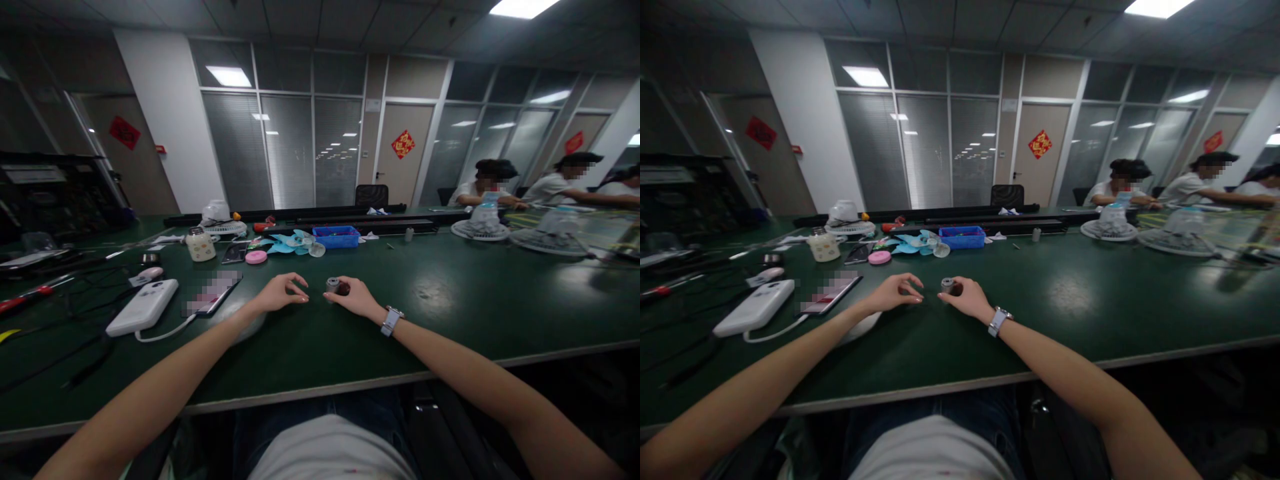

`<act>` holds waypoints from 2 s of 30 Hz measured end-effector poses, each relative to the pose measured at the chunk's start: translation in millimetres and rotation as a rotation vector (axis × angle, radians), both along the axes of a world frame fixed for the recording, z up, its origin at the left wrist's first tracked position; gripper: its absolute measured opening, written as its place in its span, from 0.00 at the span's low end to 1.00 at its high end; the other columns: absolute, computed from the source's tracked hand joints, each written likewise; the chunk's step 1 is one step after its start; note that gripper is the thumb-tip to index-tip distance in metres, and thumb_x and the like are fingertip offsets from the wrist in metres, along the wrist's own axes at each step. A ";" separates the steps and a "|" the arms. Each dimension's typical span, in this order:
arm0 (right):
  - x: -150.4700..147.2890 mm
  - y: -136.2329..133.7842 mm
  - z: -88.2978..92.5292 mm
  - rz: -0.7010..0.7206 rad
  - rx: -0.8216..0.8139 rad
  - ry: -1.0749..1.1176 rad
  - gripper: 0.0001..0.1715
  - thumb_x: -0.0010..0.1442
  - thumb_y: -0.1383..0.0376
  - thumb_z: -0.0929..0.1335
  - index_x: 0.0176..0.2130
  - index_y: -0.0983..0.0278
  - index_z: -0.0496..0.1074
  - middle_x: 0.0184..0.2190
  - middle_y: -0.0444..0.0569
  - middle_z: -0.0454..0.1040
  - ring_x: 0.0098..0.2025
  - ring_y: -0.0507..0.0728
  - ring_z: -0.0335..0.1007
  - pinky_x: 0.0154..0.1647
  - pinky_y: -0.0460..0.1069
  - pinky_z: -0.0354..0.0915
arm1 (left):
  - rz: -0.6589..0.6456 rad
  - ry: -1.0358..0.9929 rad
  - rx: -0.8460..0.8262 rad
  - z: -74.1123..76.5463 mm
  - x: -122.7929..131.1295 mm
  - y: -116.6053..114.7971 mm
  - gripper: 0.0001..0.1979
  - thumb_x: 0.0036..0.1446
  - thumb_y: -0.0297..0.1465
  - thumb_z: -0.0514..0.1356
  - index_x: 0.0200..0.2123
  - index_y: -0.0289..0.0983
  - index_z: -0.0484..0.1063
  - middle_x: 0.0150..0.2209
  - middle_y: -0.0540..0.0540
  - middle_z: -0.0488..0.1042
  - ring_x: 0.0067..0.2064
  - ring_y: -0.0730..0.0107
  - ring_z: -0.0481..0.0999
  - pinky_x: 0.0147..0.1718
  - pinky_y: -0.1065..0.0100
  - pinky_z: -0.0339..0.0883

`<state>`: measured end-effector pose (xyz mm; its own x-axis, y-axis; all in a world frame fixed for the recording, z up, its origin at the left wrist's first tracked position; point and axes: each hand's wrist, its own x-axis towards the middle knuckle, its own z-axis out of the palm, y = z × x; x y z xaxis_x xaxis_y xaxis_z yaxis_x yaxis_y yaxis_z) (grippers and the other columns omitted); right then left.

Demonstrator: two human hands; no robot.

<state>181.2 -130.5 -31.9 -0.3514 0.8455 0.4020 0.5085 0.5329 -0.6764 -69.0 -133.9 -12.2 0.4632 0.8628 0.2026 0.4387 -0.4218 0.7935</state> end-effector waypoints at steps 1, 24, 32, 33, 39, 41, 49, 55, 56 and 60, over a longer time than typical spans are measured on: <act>0.4 -0.1 0.1 0.008 -0.002 0.003 0.24 0.52 0.54 0.73 0.45 0.64 0.75 0.38 0.51 0.78 0.37 0.56 0.74 0.38 0.50 0.68 | -0.014 0.013 -0.023 -1.0 -3.2 2.4 0.21 0.46 0.35 0.69 0.42 0.36 0.69 0.34 0.43 0.83 0.40 0.57 0.82 0.41 0.61 0.70; -0.5 -3.5 4.1 0.028 -0.039 0.035 0.23 0.53 0.56 0.73 0.45 0.65 0.75 0.38 0.52 0.78 0.39 0.57 0.75 0.42 0.52 0.70 | -0.062 0.123 -0.064 1.0 -28.2 17.7 0.22 0.45 0.35 0.69 0.44 0.35 0.72 0.38 0.41 0.82 0.44 0.56 0.81 0.46 0.59 0.70; -4.6 -15.8 11.9 0.211 -0.071 0.035 0.23 0.53 0.56 0.73 0.46 0.65 0.75 0.39 0.50 0.78 0.39 0.56 0.74 0.43 0.51 0.69 | 0.191 -0.067 0.313 11.1 16.6 -11.0 0.15 0.51 0.37 0.66 0.40 0.37 0.71 0.37 0.44 0.82 0.40 0.59 0.81 0.39 0.63 0.69; -5.6 -17.4 12.3 0.244 -0.067 0.029 0.22 0.53 0.56 0.73 0.46 0.65 0.75 0.38 0.49 0.78 0.39 0.56 0.74 0.43 0.51 0.69 | 0.197 -0.085 0.332 12.4 22.1 -14.9 0.14 0.52 0.37 0.65 0.41 0.38 0.71 0.37 0.44 0.82 0.40 0.59 0.81 0.38 0.63 0.69; -10.0 -23.1 13.2 0.307 -0.016 -0.013 0.21 0.55 0.54 0.72 0.43 0.65 0.75 0.37 0.48 0.78 0.37 0.55 0.73 0.41 0.49 0.67 | 0.135 -0.165 0.300 13.9 40.0 -28.6 0.16 0.53 0.37 0.65 0.43 0.37 0.69 0.39 0.43 0.81 0.42 0.58 0.80 0.41 0.62 0.68; -10.2 -23.6 13.4 0.301 -0.011 -0.020 0.20 0.54 0.55 0.72 0.42 0.66 0.75 0.37 0.48 0.77 0.37 0.55 0.72 0.41 0.49 0.67 | 0.120 -0.180 0.277 12.9 41.4 -29.1 0.17 0.53 0.37 0.65 0.43 0.37 0.68 0.39 0.43 0.81 0.42 0.57 0.80 0.41 0.61 0.69; -9.8 -23.9 14.1 0.300 -0.006 -0.016 0.19 0.54 0.56 0.72 0.41 0.66 0.75 0.35 0.48 0.77 0.36 0.55 0.72 0.39 0.49 0.67 | 0.123 -0.195 0.264 11.7 43.9 -27.8 0.17 0.53 0.38 0.65 0.43 0.37 0.68 0.39 0.42 0.81 0.43 0.57 0.80 0.42 0.60 0.68; -10.3 -21.5 11.8 0.290 -0.015 -0.024 0.20 0.53 0.55 0.72 0.41 0.67 0.75 0.36 0.48 0.77 0.36 0.55 0.72 0.40 0.49 0.67 | 0.121 -0.213 0.257 10.1 46.0 -27.0 0.17 0.54 0.38 0.64 0.44 0.37 0.66 0.39 0.42 0.81 0.43 0.57 0.80 0.44 0.60 0.68; -10.2 -21.2 11.3 0.290 -0.016 -0.023 0.21 0.53 0.54 0.72 0.41 0.67 0.75 0.36 0.48 0.77 0.36 0.55 0.72 0.40 0.49 0.67 | 0.109 -0.213 0.254 9.8 46.1 -26.8 0.17 0.54 0.38 0.64 0.44 0.37 0.66 0.39 0.42 0.81 0.43 0.58 0.80 0.44 0.60 0.68; -9.7 -20.4 10.0 0.289 -0.013 -0.021 0.21 0.53 0.54 0.72 0.41 0.66 0.75 0.36 0.48 0.77 0.36 0.55 0.73 0.40 0.49 0.67 | 0.084 -0.200 0.247 9.9 45.8 -26.8 0.18 0.54 0.38 0.64 0.45 0.37 0.66 0.39 0.42 0.81 0.43 0.58 0.80 0.44 0.60 0.67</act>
